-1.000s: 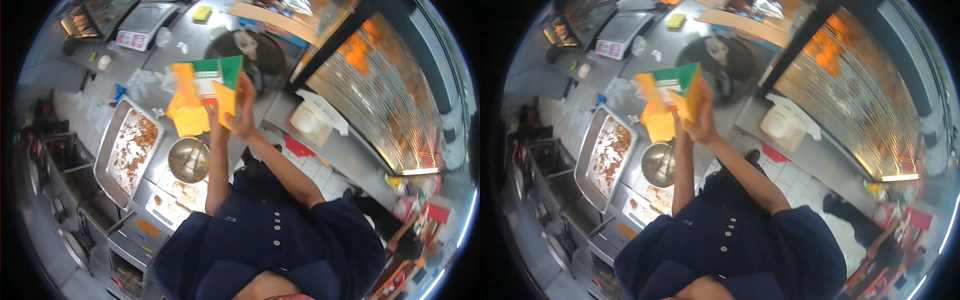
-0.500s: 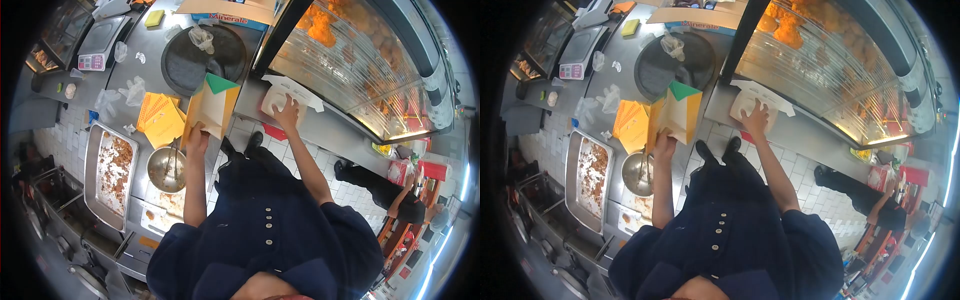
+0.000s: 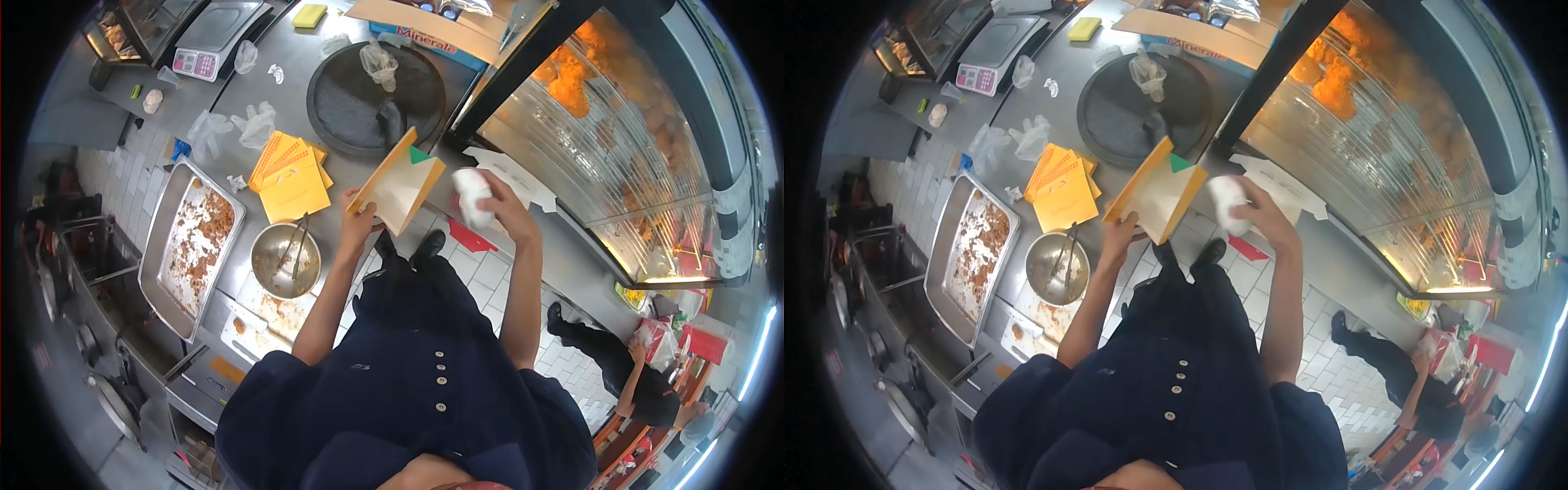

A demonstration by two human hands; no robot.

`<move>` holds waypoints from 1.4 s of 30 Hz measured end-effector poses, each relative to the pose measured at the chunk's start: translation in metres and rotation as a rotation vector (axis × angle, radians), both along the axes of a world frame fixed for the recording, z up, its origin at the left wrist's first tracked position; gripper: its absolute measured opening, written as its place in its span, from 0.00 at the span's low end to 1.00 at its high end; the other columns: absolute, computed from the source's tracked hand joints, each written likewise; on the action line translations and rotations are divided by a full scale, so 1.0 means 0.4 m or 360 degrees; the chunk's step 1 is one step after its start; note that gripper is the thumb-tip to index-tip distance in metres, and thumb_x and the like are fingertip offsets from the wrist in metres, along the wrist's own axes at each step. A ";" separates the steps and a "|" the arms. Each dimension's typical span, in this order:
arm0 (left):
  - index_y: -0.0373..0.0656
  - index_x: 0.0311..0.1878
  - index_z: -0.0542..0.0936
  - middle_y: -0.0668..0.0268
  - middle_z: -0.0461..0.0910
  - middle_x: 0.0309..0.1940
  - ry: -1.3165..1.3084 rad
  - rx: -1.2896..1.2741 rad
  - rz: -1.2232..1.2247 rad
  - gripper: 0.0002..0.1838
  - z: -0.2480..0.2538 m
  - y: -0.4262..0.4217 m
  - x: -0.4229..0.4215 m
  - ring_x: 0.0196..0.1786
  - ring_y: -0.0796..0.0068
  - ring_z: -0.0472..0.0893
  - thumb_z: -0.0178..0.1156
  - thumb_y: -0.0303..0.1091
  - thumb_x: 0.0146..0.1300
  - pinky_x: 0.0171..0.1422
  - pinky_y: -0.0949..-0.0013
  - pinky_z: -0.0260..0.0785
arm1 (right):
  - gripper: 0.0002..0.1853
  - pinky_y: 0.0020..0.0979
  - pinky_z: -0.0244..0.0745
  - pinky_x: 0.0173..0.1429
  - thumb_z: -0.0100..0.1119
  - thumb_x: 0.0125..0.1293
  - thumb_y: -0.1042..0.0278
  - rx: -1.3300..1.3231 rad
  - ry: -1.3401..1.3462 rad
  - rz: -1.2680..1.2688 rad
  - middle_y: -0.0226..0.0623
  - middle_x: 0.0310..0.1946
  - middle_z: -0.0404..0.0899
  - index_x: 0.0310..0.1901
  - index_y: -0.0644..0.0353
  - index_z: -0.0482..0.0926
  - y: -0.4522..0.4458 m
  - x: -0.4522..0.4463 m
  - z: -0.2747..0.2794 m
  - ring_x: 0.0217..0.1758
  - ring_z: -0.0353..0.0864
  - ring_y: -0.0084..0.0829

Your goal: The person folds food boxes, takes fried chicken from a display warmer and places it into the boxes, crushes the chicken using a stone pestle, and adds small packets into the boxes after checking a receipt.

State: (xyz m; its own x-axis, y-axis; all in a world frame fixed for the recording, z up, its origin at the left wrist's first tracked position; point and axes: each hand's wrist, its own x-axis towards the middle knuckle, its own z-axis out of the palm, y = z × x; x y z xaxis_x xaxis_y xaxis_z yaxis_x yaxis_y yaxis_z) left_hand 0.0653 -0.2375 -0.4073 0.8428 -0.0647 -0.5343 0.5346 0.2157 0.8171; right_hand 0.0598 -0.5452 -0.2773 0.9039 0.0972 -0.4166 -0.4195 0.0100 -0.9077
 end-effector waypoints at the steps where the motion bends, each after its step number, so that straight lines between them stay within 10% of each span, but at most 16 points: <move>1: 0.47 0.68 0.58 0.57 0.76 0.54 -0.0044 0.0063 -0.0088 0.29 0.008 -0.003 -0.005 0.54 0.62 0.83 0.55 0.24 0.67 0.48 0.54 0.85 | 0.38 0.35 0.74 0.64 0.69 0.56 0.60 -0.0008 -0.0206 0.0378 0.40 0.55 0.79 0.69 0.60 0.69 0.043 0.000 0.044 0.58 0.79 0.33; 6: 0.45 0.66 0.63 0.59 0.78 0.51 -0.0183 0.0236 -0.0331 0.27 0.061 -0.014 -0.003 0.54 0.65 0.82 0.58 0.23 0.65 0.48 0.58 0.84 | 0.41 0.40 0.74 0.66 0.73 0.49 0.50 -0.1186 -0.0210 0.1341 0.56 0.52 0.82 0.65 0.60 0.74 0.242 0.139 0.010 0.60 0.80 0.49; 9: 0.41 0.64 0.69 0.61 0.79 0.51 -0.0321 0.0323 -0.0392 0.25 0.032 0.008 -0.009 0.53 0.69 0.81 0.59 0.21 0.63 0.52 0.62 0.81 | 0.40 0.43 0.74 0.66 0.73 0.48 0.50 -0.1429 -0.0075 0.1148 0.57 0.55 0.80 0.64 0.59 0.75 0.314 0.188 -0.031 0.61 0.79 0.53; 16: 0.44 0.63 0.74 0.67 0.79 0.52 -0.0203 -0.0147 -0.0091 0.20 0.089 0.073 -0.009 0.54 0.74 0.79 0.55 0.26 0.67 0.53 0.66 0.75 | 0.44 0.48 0.76 0.64 0.75 0.46 0.45 -0.1534 -0.0744 0.0826 0.56 0.61 0.75 0.64 0.61 0.73 0.346 0.122 -0.213 0.62 0.78 0.57; 22: 0.50 0.61 0.69 0.68 0.74 0.51 0.0098 -0.0716 0.0495 0.16 0.057 0.082 -0.044 0.53 0.72 0.77 0.46 0.41 0.75 0.54 0.59 0.74 | 0.42 0.47 0.74 0.66 0.74 0.53 0.52 -0.1552 -0.0810 0.1000 0.54 0.61 0.75 0.66 0.64 0.69 0.434 0.044 -0.111 0.65 0.76 0.50; 23: 0.44 0.66 0.69 0.61 0.76 0.60 0.0079 -0.0713 0.0507 0.26 0.039 0.098 -0.059 0.64 0.64 0.76 0.48 0.52 0.75 0.69 0.55 0.68 | 0.40 0.48 0.74 0.64 0.74 0.54 0.50 -0.1641 -0.0796 0.0927 0.54 0.59 0.76 0.63 0.67 0.70 0.465 0.041 -0.083 0.62 0.78 0.49; 26: 0.42 0.66 0.69 0.60 0.76 0.58 0.0073 -0.0667 0.0718 0.26 0.070 0.139 -0.070 0.65 0.63 0.75 0.50 0.45 0.70 0.70 0.56 0.68 | 0.39 0.47 0.79 0.58 0.71 0.57 0.52 -0.1704 -0.0829 0.1067 0.53 0.59 0.78 0.65 0.66 0.70 0.508 0.062 -0.014 0.59 0.81 0.48; 32: 0.42 0.64 0.71 0.60 0.77 0.58 -0.0080 -0.0590 0.1180 0.24 0.146 0.272 -0.133 0.62 0.66 0.77 0.51 0.38 0.65 0.69 0.61 0.69 | 0.11 0.35 0.77 0.38 0.66 0.66 0.63 -0.0868 -0.1319 0.0387 0.40 0.33 0.83 0.41 0.63 0.82 0.514 0.202 0.126 0.34 0.85 0.33; 38: 0.38 0.66 0.70 0.54 0.76 0.60 -0.0056 -0.0436 0.1777 0.28 0.203 0.360 -0.301 0.62 0.58 0.79 0.50 0.42 0.66 0.66 0.55 0.75 | 0.14 0.32 0.78 0.41 0.64 0.69 0.59 -0.0249 -0.0703 0.0354 0.38 0.30 0.83 0.42 0.63 0.83 0.691 0.573 -0.242 0.33 0.85 0.31; 42: 0.36 0.70 0.66 0.52 0.73 0.64 -0.0102 -0.0459 0.2149 0.34 0.302 0.320 -0.429 0.66 0.52 0.76 0.51 0.40 0.62 0.68 0.51 0.73 | 0.29 0.46 0.80 0.52 0.66 0.61 0.39 -0.1245 -0.1018 0.0631 0.49 0.43 0.85 0.46 0.62 0.84 0.887 0.686 -0.405 0.47 0.86 0.47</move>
